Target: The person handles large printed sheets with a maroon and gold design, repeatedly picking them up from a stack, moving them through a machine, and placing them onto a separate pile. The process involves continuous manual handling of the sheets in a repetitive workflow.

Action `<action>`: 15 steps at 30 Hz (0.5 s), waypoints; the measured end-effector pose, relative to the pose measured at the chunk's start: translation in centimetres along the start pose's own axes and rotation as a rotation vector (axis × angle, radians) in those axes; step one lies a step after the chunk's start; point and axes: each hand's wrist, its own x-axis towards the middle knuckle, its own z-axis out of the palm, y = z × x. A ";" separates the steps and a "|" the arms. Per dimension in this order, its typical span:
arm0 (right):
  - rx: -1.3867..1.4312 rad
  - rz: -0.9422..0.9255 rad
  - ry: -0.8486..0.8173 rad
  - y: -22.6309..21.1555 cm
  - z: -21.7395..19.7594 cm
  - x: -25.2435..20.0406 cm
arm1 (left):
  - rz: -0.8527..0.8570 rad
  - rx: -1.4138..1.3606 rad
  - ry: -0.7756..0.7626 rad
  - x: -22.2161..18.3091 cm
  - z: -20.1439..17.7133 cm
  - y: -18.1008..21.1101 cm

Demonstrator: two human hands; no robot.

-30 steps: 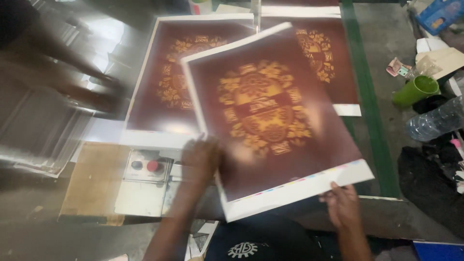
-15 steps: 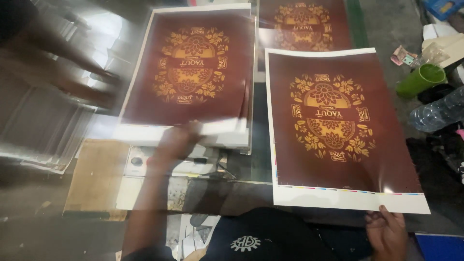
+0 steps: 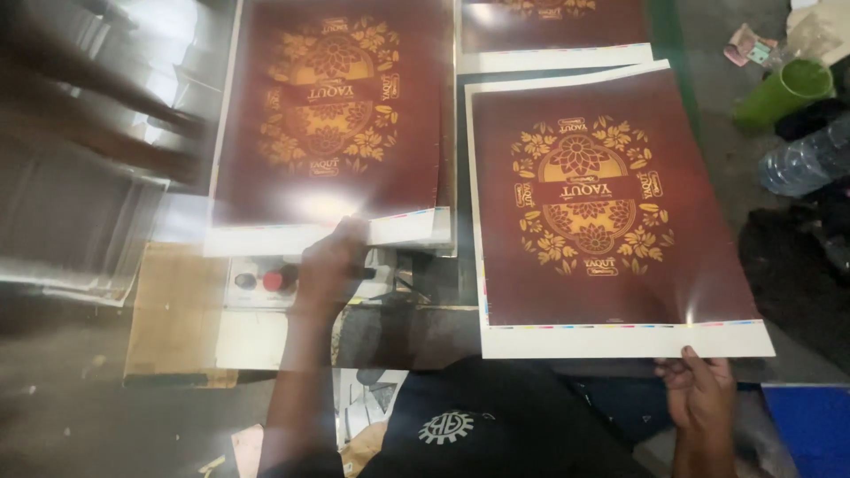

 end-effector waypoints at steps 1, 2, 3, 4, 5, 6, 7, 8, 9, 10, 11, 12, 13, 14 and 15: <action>0.000 -0.001 -0.013 -0.1 1.3 0.3 | -0.007 0.007 0.008 -0.4 0.6 -0.3; -0.030 0.016 0.006 -0.3 2.5 0.6 | -0.073 -0.011 0.050 -0.8 1.1 -0.6; -0.060 0.037 0.031 -0.4 3.5 0.3 | -0.137 -0.031 0.085 -1.4 1.6 -0.7; -0.061 0.041 0.025 -0.4 4.9 0.8 | -0.143 -0.027 0.086 -1.6 1.9 -0.9; -0.145 0.074 0.064 -0.5 6.1 1.0 | -0.172 -0.009 0.113 -1.6 2.4 -1.2; -0.229 0.108 0.102 -0.6 7.4 1.3 | -0.202 0.010 0.139 -1.6 2.9 -1.4; -0.227 0.104 0.101 -0.3 7.9 2.2 | -0.200 0.010 0.142 -1.6 3.1 -1.6; -0.269 0.089 0.076 0.1 8.3 3.1 | -0.203 0.024 0.133 -1.7 3.3 -1.7; -0.311 0.074 0.052 0.3 8.8 4.0 | -0.207 0.038 0.125 -1.7 3.6 -1.9; -0.310 0.070 0.052 0.3 9.2 5.2 | -0.205 0.037 0.128 -1.6 3.1 -1.9; -0.336 0.091 0.051 0.2 9.8 6.6 | -0.180 -0.029 0.077 -1.4 2.5 -1.9; -0.362 0.111 0.051 0.1 10.3 8.0 | -0.155 -0.094 0.026 -1.3 1.9 -2.0; -0.363 0.108 0.046 -0.1 10.5 8.6 | -0.157 -0.093 0.031 -1.0 1.3 -1.8; -0.331 0.152 0.040 -0.3 10.7 9.3 | -0.153 -0.135 0.072 -0.7 0.6 -1.7; -0.298 0.193 0.030 -0.5 11.2 10.2 | -0.148 -0.174 0.118 -0.2 -0.1 -1.7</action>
